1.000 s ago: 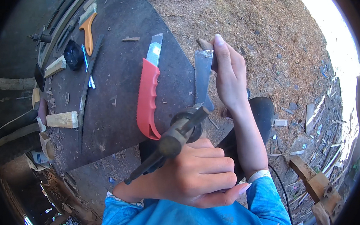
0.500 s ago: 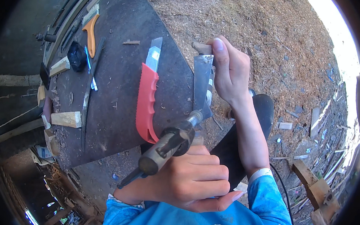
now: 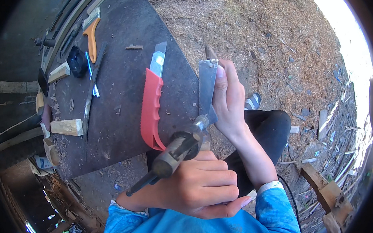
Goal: Carving and sanding a small wooden object using a knife and sandpaper in a workshop environment.
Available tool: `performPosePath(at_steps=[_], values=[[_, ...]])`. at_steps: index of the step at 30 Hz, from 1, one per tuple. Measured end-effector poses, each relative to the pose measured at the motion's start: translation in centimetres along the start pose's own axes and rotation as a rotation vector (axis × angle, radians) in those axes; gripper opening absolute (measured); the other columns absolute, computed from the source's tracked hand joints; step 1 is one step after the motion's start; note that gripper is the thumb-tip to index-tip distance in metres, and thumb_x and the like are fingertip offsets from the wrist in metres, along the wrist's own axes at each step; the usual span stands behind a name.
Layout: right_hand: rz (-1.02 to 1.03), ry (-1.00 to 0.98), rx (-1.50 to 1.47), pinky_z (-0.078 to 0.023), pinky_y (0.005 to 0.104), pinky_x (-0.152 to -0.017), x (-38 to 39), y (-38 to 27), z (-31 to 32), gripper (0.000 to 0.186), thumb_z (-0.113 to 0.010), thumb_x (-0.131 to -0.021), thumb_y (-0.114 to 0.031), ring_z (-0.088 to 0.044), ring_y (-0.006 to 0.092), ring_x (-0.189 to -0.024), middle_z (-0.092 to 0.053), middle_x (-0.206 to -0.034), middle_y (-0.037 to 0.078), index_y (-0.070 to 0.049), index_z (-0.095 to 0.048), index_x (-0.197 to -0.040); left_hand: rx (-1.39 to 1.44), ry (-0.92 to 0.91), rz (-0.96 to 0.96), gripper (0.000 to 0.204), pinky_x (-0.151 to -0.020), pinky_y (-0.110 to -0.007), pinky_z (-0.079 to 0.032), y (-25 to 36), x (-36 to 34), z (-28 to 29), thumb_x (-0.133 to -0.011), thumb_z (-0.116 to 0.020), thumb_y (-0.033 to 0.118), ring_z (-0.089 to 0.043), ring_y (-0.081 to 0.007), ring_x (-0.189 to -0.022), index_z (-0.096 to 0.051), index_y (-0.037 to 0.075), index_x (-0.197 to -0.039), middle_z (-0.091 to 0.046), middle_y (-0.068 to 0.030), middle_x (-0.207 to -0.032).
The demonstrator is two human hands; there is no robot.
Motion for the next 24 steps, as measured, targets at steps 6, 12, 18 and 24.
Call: performPosePath(at_steps=[6, 12, 18, 24], values=[[-0.115, -0.029, -0.07, -0.043, 0.0268, -0.067, 0.5, -0.6, -0.1, 0.039, -0.035, -0.115, -0.032, -0.052, 0.0072, -0.073, -0.056, -0.079, 0.0, -0.001, -0.057, -0.121, 0.033, -0.015, -0.016, 0.031, -0.052, -0.025, -0.035, -0.2, -0.1, 0.3, -0.079, -0.082, 0.018, -0.054, -0.0094, -0.051, -0.056, 0.015, -0.061, -0.06, 0.007, -0.065], [-0.236, -0.062, -0.234, -0.044, 0.0246, -0.063, 1.3, -0.7, 0.8, 0.033, -0.041, -0.114, -0.029, -0.053, 0.0044, -0.072, -0.06, -0.084, 0.0, -0.001, -0.057, -0.12, 0.005, -0.024, -0.167, 0.03, -0.054, -0.025, -0.038, -0.2, 0.2, 0.3, -0.08, -0.08, 0.017, -0.055, -0.0104, -0.054, -0.056, 0.014, -0.063, -0.06, 0.0053, -0.066], [-0.428, -0.107, -0.281, -0.036, 0.0209, -0.058, 1.9, -0.4, 1.3, 0.035, -0.038, -0.115, -0.031, -0.042, 0.0022, -0.064, -0.051, -0.078, -0.005, -0.003, -0.059, -0.117, 0.067, -0.004, -0.022, 0.03, -0.055, -0.025, -0.039, -0.2, 0.2, 0.0, -0.081, -0.08, 0.017, -0.055, -0.0114, -0.054, -0.056, 0.013, -0.063, -0.058, 0.0041, -0.066], [-0.332, -0.119, -0.37, -0.03, 0.0204, -0.054, 4.2, 1.5, 3.0, 0.041, -0.033, -0.115, -0.036, -0.036, 0.0019, -0.059, -0.05, -0.077, -0.004, -0.005, -0.059, -0.111, 0.011, -0.055, -0.065, 0.033, -0.052, -0.025, -0.035, 0.1, -0.4, 0.0, -0.079, -0.081, 0.019, -0.052, -0.009, -0.051, -0.055, 0.015, -0.06, -0.057, 0.0062, -0.063]])
Point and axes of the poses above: each hand's wrist, its own x-axis away from the middle knuckle, its own z-axis out of the back of the hand, y = z × x, the point moved 3 cm from there along -x, towards the middle knuckle
